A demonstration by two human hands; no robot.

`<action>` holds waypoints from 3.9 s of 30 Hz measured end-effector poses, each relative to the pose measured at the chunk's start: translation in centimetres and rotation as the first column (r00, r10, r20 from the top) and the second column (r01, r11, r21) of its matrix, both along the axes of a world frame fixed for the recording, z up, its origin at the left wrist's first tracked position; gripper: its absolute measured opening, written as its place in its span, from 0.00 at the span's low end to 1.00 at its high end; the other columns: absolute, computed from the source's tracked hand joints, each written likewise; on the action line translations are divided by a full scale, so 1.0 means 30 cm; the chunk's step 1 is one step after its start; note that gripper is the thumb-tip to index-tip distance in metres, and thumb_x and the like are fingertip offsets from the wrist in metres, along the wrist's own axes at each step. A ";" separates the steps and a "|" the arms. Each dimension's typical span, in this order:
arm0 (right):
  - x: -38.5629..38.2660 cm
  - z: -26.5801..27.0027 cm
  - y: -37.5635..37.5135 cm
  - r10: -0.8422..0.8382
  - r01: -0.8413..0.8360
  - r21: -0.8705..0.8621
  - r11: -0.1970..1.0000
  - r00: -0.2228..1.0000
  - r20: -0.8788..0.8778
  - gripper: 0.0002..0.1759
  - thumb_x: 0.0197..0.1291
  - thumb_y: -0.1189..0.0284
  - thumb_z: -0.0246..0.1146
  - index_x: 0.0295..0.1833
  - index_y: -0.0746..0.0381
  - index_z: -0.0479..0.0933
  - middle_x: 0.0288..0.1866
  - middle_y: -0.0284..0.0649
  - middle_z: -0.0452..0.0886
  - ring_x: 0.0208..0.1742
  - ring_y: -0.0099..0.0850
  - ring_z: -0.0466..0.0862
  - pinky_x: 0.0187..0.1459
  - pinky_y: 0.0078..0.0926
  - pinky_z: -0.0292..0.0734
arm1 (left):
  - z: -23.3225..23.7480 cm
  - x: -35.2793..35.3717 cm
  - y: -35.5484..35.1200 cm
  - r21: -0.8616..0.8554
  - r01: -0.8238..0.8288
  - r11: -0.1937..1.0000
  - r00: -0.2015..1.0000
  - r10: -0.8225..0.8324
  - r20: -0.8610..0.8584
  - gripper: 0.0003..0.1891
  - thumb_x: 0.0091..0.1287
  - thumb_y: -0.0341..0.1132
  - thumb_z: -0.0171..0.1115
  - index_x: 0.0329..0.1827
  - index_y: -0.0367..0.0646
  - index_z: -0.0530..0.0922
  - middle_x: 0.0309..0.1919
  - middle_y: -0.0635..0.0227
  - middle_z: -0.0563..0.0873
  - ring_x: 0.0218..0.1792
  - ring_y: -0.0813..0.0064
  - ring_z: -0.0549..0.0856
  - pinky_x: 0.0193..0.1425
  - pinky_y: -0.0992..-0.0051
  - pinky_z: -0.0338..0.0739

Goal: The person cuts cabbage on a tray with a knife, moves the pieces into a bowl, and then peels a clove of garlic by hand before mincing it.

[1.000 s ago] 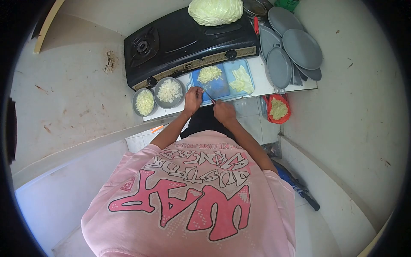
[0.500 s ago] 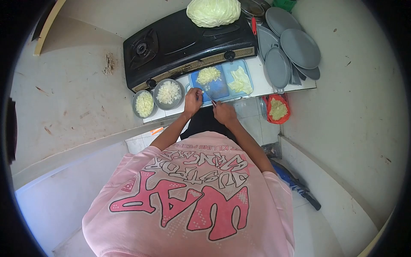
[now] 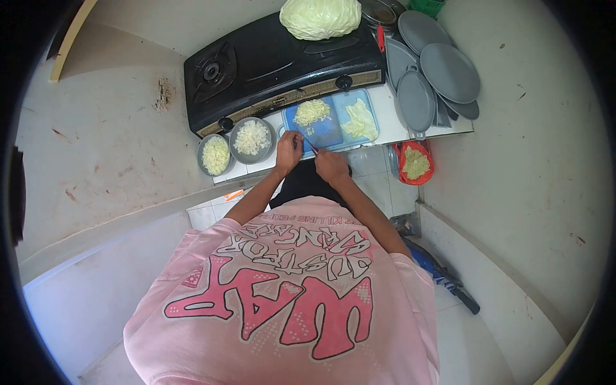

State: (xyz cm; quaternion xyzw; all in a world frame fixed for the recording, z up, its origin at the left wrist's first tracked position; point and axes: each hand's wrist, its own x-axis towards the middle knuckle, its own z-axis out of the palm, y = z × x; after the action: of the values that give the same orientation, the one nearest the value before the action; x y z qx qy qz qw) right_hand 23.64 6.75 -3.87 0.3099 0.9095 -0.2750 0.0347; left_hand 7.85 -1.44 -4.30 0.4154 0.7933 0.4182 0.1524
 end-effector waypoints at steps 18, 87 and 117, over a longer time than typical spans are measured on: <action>0.029 0.030 0.025 -0.016 0.017 -0.021 1.000 0.999 0.030 0.18 0.69 0.62 0.60 0.45 0.69 0.78 0.33 0.58 0.87 0.36 0.55 0.89 0.42 0.52 0.85 | 0.020 0.008 -0.012 0.000 0.009 1.000 1.000 -0.009 -0.023 0.06 0.63 0.21 0.62 0.42 0.33 0.81 0.35 0.53 0.80 0.34 0.55 0.84 0.42 0.61 0.81; 0.050 0.038 0.004 0.020 -0.020 -0.012 1.000 1.000 0.021 0.18 0.69 0.61 0.59 0.43 0.69 0.79 0.33 0.58 0.86 0.36 0.55 0.89 0.42 0.53 0.85 | -0.015 0.002 -0.021 0.050 -0.004 0.999 1.000 0.003 0.011 0.04 0.66 0.20 0.64 0.42 0.34 0.81 0.35 0.53 0.81 0.35 0.54 0.83 0.43 0.61 0.79; 0.017 0.029 -0.003 -0.036 0.037 -0.013 0.999 0.997 0.068 0.18 0.70 0.61 0.59 0.45 0.68 0.78 0.32 0.58 0.86 0.36 0.55 0.89 0.42 0.53 0.85 | -0.019 0.002 -0.032 0.077 -0.009 0.997 1.000 0.008 0.012 0.04 0.67 0.21 0.63 0.43 0.35 0.81 0.35 0.53 0.80 0.34 0.55 0.84 0.42 0.61 0.80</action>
State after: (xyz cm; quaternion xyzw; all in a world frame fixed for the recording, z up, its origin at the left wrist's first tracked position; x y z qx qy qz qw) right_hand 24.14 6.67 -3.01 0.3352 0.9000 -0.2713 0.0627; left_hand 7.91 -2.40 -4.85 0.4153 0.7774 0.4515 0.1394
